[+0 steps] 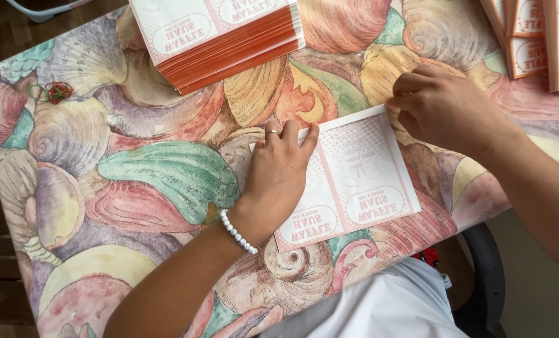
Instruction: Manually folding flat paper bags into their final shape and stacking them on a table.
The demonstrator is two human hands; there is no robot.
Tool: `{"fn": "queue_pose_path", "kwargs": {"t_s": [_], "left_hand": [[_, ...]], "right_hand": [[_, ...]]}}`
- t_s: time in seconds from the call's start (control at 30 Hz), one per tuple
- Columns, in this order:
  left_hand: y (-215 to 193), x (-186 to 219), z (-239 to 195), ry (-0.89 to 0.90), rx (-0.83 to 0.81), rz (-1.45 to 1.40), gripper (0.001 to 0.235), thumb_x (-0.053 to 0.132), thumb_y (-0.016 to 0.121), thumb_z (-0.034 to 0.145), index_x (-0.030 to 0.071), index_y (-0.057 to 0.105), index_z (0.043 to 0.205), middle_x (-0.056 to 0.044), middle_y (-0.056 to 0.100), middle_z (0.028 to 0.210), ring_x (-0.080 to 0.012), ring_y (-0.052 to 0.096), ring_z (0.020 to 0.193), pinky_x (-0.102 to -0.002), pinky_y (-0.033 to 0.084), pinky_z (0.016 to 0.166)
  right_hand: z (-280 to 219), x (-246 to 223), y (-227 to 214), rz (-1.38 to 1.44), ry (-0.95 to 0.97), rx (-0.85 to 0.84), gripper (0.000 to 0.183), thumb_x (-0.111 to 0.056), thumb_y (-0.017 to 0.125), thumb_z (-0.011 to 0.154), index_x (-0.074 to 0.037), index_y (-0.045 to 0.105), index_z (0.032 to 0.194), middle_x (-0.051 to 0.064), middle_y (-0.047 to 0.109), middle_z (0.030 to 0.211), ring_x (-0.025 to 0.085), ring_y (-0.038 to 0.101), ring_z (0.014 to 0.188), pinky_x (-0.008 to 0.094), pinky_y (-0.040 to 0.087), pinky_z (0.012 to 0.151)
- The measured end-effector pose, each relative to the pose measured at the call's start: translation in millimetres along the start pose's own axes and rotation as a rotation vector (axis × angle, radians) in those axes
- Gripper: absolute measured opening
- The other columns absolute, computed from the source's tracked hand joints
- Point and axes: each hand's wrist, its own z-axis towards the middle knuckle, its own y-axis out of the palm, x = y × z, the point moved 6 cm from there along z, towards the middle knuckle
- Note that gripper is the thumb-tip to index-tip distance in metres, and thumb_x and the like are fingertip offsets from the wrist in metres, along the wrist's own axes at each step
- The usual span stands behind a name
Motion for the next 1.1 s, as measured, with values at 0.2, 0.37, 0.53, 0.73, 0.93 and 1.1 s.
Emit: {"fn": "queue_pose_path", "kwargs": {"t_s": [0.2, 0.37, 0.53, 0.73, 0.93, 1.1], "left_hand": [[-20, 2, -9, 0.002, 0.134, -0.087, 0.053, 0.008, 0.060, 0.087, 0.017, 0.062, 0.139, -0.007, 0.051, 0.096, -0.0274, 0.059, 0.089, -0.039, 0.057, 0.068], [-4, -12, -16, 0.009, 0.174, -0.218, 0.043, 0.005, 0.060, 0.087, 0.013, 0.068, 0.128, -0.011, 0.054, 0.099, -0.0326, 0.062, 0.093, -0.040, 0.060, 0.062], [1, -30, -12, -0.004, 0.042, -0.352, 0.037, -0.001, 0.057, 0.087, 0.007, 0.072, 0.120, -0.012, 0.052, 0.099, -0.0318, 0.062, 0.095, -0.043, 0.062, 0.055], [-9, -19, -13, 0.042, 0.077, -0.252, 0.045, -0.002, 0.055, 0.086, 0.009, 0.068, 0.128, -0.013, 0.052, 0.097, -0.0333, 0.064, 0.089, -0.046, 0.064, 0.052], [-9, -16, -16, -0.011, 0.084, -0.205, 0.046, 0.000, 0.056, 0.086, 0.011, 0.067, 0.129, -0.012, 0.053, 0.097, -0.0330, 0.064, 0.090, -0.051, 0.064, 0.054], [-2, -29, -16, -0.068, 0.020, -0.305, 0.039, 0.002, 0.058, 0.086, 0.009, 0.070, 0.123, -0.014, 0.055, 0.095, -0.0321, 0.065, 0.088, -0.049, 0.064, 0.055]], "right_hand": [[28, -65, 5, 0.250, -0.231, 0.323, 0.015, -0.010, 0.063, 0.079, -0.007, 0.073, 0.089, -0.001, 0.064, 0.095, 0.018, 0.066, 0.097, 0.033, 0.059, 0.071], [24, -67, 35, 0.107, -0.162, 0.412, 0.014, -0.009, 0.057, 0.085, -0.008, 0.069, 0.093, 0.003, 0.057, 0.093, 0.022, 0.062, 0.091, 0.031, 0.055, 0.074], [4, -43, 28, 0.127, -0.036, 0.406, 0.010, -0.008, 0.058, 0.087, -0.006, 0.067, 0.085, 0.005, 0.060, 0.095, 0.023, 0.064, 0.095, 0.032, 0.055, 0.078], [13, -55, 40, -0.035, 0.003, 0.350, 0.013, -0.011, 0.057, 0.087, -0.008, 0.068, 0.081, 0.005, 0.059, 0.088, 0.021, 0.061, 0.087, 0.030, 0.054, 0.073], [47, -106, 22, 0.127, -0.141, 0.403, 0.012, -0.006, 0.059, 0.082, -0.005, 0.069, 0.076, 0.008, 0.060, 0.082, 0.024, 0.062, 0.079, 0.030, 0.054, 0.068], [24, -60, 52, 0.060, -0.048, 0.361, 0.014, -0.008, 0.057, 0.082, -0.007, 0.069, 0.074, 0.005, 0.061, 0.078, 0.023, 0.065, 0.079, 0.029, 0.055, 0.066]]}}
